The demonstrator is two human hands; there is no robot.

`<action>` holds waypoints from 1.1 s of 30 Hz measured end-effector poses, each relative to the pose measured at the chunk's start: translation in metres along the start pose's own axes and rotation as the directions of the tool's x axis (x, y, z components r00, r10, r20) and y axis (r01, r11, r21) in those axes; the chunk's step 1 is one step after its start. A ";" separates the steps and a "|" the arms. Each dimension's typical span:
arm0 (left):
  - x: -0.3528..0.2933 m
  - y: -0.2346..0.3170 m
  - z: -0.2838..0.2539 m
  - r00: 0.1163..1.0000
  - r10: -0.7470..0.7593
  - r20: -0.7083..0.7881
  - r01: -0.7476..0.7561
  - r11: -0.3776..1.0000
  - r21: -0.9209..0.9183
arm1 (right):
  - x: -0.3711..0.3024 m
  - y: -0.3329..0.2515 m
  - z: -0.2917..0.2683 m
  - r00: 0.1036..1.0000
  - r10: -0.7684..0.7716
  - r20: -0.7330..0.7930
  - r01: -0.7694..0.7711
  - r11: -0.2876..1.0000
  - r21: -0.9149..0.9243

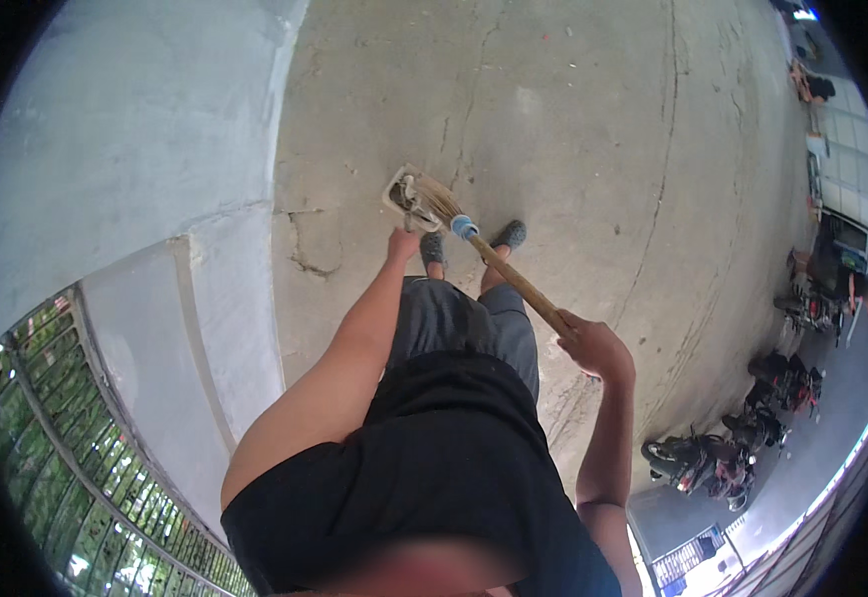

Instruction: Sweeping debris and trash into a dustpan in an outdoor parking area.

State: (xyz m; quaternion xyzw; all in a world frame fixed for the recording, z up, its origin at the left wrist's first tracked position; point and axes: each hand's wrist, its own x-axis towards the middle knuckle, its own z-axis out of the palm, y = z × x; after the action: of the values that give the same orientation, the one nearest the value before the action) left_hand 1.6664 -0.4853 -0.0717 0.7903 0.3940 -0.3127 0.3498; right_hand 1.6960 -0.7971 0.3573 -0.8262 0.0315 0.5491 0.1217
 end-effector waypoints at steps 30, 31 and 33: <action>-0.037 -0.110 -0.074 0.939 0.025 0.344 0.209 0.753 -0.624 | -0.080 0.093 -0.014 0.940 0.280 -0.196 -0.188 0.902 0.389; -0.040 -0.111 -0.081 0.946 0.017 0.324 0.211 0.727 -0.653 | -0.078 0.099 -0.015 0.939 0.286 -0.193 -0.189 0.895 0.405; -0.046 -0.112 -0.098 0.943 0.021 0.331 0.213 0.726 -0.654 | -0.075 0.110 -0.016 0.931 0.301 -0.209 -0.202 0.897 0.392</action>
State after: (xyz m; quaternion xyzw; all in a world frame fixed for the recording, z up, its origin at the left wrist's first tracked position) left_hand 1.5708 -0.3761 -0.0159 0.5244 0.4606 -0.2865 0.6563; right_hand 1.6601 -0.9135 0.4130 -0.8437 0.2560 0.4298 0.1949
